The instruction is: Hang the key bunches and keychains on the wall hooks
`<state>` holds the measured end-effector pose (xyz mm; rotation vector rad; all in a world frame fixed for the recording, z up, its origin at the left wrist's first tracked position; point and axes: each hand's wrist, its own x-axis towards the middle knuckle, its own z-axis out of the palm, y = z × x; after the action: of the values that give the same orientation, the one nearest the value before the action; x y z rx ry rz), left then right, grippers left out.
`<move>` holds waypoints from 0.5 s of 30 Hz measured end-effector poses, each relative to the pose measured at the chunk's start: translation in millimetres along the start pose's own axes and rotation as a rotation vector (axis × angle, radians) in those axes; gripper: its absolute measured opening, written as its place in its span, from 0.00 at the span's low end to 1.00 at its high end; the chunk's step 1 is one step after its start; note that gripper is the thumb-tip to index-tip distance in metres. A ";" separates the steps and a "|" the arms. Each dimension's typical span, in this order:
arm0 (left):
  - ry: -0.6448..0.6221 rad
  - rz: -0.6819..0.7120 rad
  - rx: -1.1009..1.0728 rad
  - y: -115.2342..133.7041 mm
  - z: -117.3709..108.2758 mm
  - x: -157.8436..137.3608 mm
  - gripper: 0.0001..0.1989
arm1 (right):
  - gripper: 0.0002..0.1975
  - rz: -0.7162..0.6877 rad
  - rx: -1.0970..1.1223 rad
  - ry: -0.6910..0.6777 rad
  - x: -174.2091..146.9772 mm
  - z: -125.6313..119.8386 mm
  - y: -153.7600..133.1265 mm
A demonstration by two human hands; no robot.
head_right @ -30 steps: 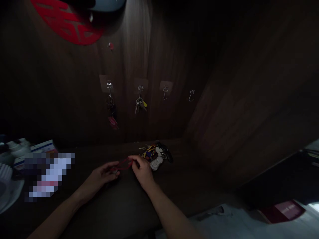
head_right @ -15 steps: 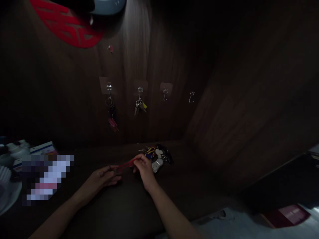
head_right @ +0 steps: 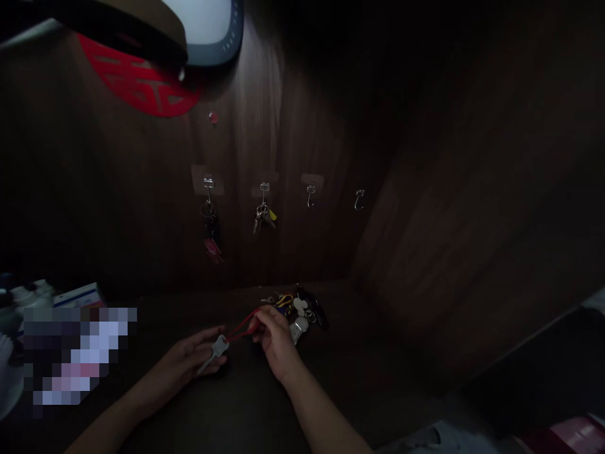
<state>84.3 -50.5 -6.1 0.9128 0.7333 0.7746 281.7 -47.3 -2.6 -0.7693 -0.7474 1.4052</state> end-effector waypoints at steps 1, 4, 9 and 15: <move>0.002 0.009 0.022 -0.5 -0.5 0.1 0.26 | 0.09 -0.009 -0.002 -0.006 -0.3 1.2 -3.1; 0.014 0.012 0.106 -1.1 -1.7 1.1 0.24 | 0.08 -0.028 -0.002 -0.042 -1.4 5.6 -15.4; 0.012 0.019 0.179 -4.2 -4.6 6.7 0.25 | 0.08 -0.073 -0.015 -0.075 -0.8 11.5 -42.3; 0.035 0.036 0.206 -13.3 -9.1 15.3 0.26 | 0.10 -0.235 -0.110 -0.101 8.2 9.2 -76.3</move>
<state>88.3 -39.4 -24.9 1.1031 0.8401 0.7577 317.0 -40.3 65.7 -0.6747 -0.9682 1.2043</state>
